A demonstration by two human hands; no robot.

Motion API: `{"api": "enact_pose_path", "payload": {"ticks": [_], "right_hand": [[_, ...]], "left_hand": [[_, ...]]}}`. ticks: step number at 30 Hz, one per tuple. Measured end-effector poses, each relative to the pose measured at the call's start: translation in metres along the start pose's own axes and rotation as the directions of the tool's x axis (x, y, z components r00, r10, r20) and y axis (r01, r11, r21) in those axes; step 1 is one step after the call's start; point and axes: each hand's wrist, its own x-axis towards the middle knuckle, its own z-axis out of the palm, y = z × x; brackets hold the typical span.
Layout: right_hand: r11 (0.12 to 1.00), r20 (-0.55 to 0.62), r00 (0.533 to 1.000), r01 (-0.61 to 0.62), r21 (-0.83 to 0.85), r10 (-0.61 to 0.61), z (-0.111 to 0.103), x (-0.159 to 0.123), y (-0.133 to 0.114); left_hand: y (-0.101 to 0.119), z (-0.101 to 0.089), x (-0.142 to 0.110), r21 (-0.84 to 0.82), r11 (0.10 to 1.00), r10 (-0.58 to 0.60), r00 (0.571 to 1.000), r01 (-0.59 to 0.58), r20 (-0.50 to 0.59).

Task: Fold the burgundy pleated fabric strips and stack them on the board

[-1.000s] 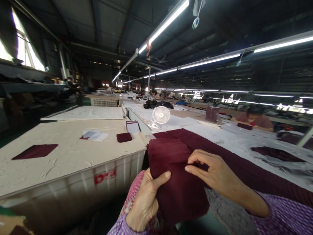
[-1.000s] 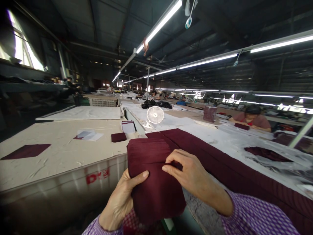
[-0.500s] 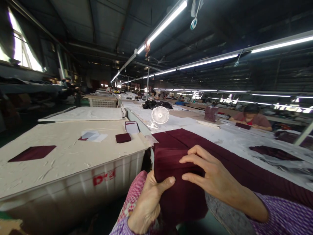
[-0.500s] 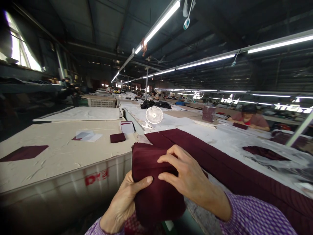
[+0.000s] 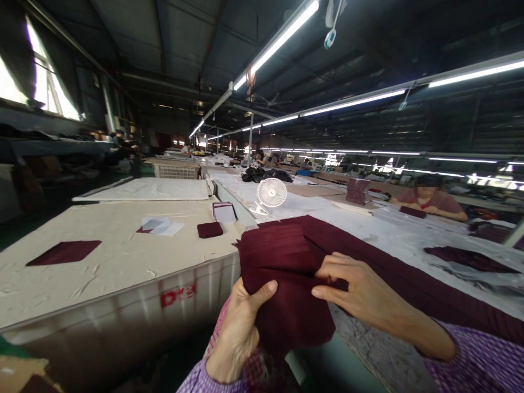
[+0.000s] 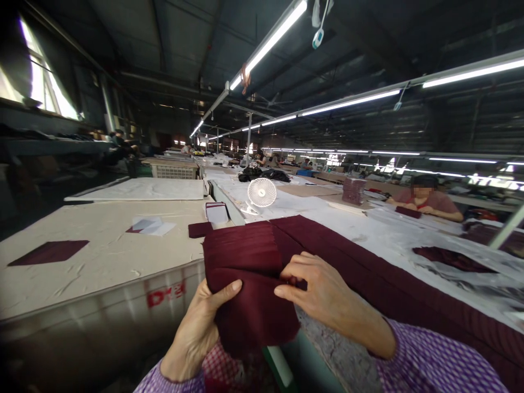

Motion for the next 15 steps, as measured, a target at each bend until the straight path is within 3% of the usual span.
{"api": "enact_pose_path", "payload": {"ticks": [3,8,10,15], "right_hand": [[0.997,0.078,0.994,-0.075,0.014,0.073,0.0009,-0.0015,-0.0004],[0.981,0.257,0.962,-0.134,0.137,0.096,0.0031,-0.0053,0.0023],[0.978,0.236,0.966,-0.142,0.15,0.104,0.0027,-0.0056,0.0018],[0.985,0.044,0.996,-0.082,0.151,0.077,0.0037,-0.0044,-0.0043]], "left_hand": [[0.0015,-0.0013,-0.0009,-0.003,1.0,0.007,1.0,-0.007,0.012],[0.0023,-0.0037,-0.0019,-0.001,1.0,0.011,0.999,-0.011,0.036],[0.0026,-0.0038,-0.0004,-0.014,1.0,0.01,1.0,-0.01,0.023],[0.0007,0.0006,0.0017,-0.05,0.999,-0.002,1.0,0.001,-0.022]]}}
